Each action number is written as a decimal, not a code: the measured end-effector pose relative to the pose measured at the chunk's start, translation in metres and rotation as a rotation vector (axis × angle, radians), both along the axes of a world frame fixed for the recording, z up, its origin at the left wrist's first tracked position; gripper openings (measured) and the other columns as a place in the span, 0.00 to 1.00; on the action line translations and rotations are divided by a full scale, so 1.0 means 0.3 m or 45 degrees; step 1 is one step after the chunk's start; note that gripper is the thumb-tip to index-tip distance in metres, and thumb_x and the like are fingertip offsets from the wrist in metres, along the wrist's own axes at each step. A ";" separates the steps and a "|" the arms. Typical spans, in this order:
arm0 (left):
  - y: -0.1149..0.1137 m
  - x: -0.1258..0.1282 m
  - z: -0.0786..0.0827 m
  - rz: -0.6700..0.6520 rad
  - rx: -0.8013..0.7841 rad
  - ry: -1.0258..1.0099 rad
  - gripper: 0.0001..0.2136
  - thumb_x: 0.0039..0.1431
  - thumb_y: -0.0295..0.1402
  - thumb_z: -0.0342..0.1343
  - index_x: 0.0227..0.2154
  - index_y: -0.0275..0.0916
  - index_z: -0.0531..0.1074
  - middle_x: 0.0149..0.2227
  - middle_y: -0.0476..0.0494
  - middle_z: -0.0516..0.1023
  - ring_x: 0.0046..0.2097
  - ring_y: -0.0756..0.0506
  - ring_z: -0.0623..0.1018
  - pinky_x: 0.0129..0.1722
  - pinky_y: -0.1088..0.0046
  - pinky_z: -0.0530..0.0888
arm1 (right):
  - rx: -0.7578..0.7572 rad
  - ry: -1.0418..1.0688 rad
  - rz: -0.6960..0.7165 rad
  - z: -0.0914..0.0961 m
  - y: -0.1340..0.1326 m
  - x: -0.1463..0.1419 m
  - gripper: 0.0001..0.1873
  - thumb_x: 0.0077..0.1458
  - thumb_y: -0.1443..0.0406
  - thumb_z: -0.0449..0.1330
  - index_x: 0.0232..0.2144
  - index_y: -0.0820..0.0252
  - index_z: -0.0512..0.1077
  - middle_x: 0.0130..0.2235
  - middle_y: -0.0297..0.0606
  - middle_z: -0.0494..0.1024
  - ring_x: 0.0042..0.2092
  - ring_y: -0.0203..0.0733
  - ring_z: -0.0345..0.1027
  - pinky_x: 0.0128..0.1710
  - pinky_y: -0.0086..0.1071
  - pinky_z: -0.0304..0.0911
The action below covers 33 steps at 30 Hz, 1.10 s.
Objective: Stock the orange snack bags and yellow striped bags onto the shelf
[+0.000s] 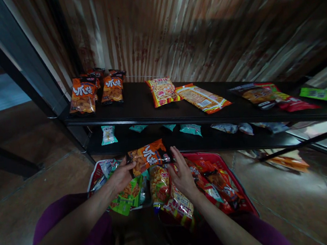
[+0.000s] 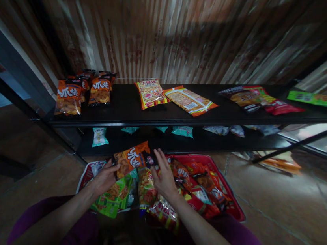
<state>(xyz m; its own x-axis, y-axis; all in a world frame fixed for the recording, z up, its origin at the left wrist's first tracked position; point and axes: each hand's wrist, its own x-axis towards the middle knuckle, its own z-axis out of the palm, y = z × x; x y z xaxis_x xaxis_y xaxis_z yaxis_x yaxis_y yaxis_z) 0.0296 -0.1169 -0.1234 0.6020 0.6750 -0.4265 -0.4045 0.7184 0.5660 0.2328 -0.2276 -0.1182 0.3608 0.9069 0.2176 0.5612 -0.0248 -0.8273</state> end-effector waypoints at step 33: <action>-0.057 -0.024 -0.007 -0.575 0.225 0.305 0.23 0.37 0.30 0.69 0.39 0.37 0.72 0.43 0.42 0.76 0.45 0.42 0.76 0.44 0.66 0.72 | -0.093 1.405 -0.427 0.018 0.113 0.016 0.18 0.34 0.54 0.71 0.26 0.59 0.75 0.28 0.33 0.80 0.29 0.36 0.71 0.30 0.28 0.65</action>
<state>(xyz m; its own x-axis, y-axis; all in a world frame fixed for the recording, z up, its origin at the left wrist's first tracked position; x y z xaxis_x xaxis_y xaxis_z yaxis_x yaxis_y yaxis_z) 0.0223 -0.1339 -0.1255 0.7490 0.4454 -0.4905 0.0776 0.6762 0.7326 0.2377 -0.1938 -0.1127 0.5468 0.7272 -0.4150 -0.5098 -0.1040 -0.8540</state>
